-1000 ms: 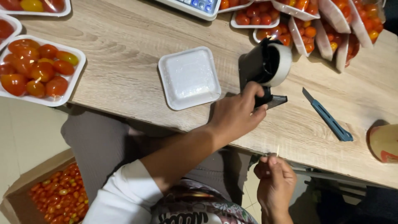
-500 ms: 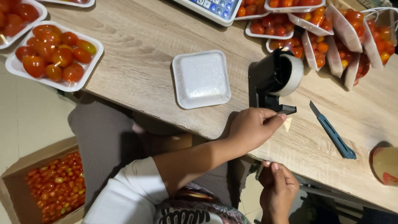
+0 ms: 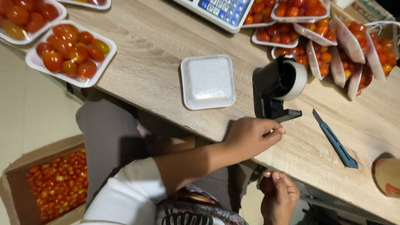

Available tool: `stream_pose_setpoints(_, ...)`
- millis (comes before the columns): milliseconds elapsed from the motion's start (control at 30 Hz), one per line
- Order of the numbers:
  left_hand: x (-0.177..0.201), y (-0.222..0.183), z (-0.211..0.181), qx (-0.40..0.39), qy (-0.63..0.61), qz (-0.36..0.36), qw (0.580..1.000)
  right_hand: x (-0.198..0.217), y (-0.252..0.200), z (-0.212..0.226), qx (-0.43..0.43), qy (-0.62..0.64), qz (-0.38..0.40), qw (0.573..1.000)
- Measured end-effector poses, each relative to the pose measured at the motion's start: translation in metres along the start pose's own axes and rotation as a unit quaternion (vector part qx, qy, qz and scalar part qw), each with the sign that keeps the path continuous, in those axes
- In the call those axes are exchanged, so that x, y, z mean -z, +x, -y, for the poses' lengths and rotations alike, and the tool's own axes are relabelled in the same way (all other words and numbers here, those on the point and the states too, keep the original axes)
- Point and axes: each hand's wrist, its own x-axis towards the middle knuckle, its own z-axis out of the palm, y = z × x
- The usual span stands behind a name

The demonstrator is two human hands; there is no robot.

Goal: Wrapping small plastic trays of cherry tomatoes with clear plastic film for packaging

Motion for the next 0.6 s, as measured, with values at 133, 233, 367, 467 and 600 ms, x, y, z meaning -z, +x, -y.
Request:
stream_pose_setpoints(133, 0.038, -0.007, 0.008, -0.333, 0.108, -0.243, 0.904, -0.03, 0.017, 0.027, -0.021, -0.139, 0.055, 0.989)
stream_pose_setpoints(233, 0.081, 0.0, 0.009, -0.325, 0.144, -0.275, 0.893, -0.084, 0.04, 0.06, 0.004, -0.252, 0.128, 0.959)
stream_pose_setpoints(367, 0.142, 0.028, 0.01, -0.274, 0.174, -0.315, 0.892, -0.145, 0.082, 0.057, 0.097, -0.294, 0.127, 0.942)
stream_pose_setpoints(467, 0.153, 0.04, 0.024, -0.247, 0.176, -0.314, 0.9, -0.155, 0.09, 0.054, 0.102, -0.397, 0.094, 0.907)
stream_pose_setpoints(600, 0.153, 0.046, 0.032, -0.234, 0.163, -0.301, 0.91, -0.171, 0.088, 0.061, 0.081, -0.44, 0.079, 0.891)
